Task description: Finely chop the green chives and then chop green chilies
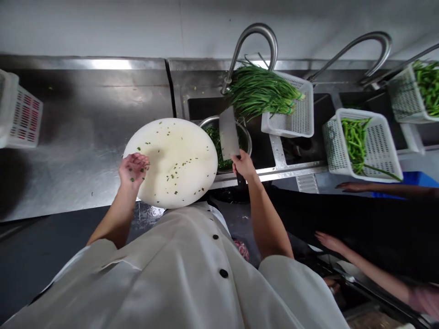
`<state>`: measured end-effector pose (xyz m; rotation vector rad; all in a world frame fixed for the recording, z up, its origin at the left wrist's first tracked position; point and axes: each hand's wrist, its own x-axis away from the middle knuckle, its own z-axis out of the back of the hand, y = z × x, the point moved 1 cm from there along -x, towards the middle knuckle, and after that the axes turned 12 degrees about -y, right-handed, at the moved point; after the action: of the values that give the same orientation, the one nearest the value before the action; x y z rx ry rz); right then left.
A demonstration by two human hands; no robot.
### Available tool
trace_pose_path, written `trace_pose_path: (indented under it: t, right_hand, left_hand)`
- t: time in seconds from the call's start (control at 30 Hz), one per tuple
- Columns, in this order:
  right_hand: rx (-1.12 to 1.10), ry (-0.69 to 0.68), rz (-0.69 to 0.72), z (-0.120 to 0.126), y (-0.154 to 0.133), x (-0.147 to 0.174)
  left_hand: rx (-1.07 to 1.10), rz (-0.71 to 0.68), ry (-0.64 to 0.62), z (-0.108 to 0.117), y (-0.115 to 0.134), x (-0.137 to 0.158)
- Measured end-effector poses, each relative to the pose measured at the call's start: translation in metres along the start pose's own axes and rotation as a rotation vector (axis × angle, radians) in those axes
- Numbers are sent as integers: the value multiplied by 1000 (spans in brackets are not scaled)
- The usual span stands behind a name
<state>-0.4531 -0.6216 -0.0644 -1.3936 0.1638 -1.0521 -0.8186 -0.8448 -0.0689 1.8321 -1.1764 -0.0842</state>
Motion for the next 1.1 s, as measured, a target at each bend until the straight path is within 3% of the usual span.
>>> trace_pose_path:
  t: [0.1,0.23,0.3,0.37,0.43,0.53,0.67,0.77,0.87,0.97,1.03,1.1]
  right_hand:
    - [261,-261,43,-25,-4,51]
    - [509,-637,306,-92,-7,95]
    - [544,-691,346,-120,-6,93]
    - [505,-643,274,-130,-2,76]
    - [413,-534,128,-119,2,49]
    - [250,-358,-64,-71,4,5]
    - [152,-133,-22,0,-4,-21]
    - [320,-96,12,25,-7,5]
    - [490,-298,109,9,0,57]
    - [551,-641,268,-37,10,100]
    - [560,-755,282,-63,16,108]
    - [535,-747,276,-72,21,98]
  left_hand:
    - [166,-9,21,-9,19,-2]
    - [167,-33,-57,-11,51,-14]
    - [120,-61,-64,-11,61,-22]
    - [94,-78,-47,-12,66,-29]
    - [75,-81,-14,-15,66,-33]
    - [36,-44,32,-19,57,-33]
    - [11,20,78,-20,39,-25]
    - [16,18,94,-12,33,-18]
    - [34,26,95,-1,36,-11]
    - [48,53,126,8,41,-8]
    - [34,52,138,9,41,-10]
    - [1,40,128,5,38,-17]
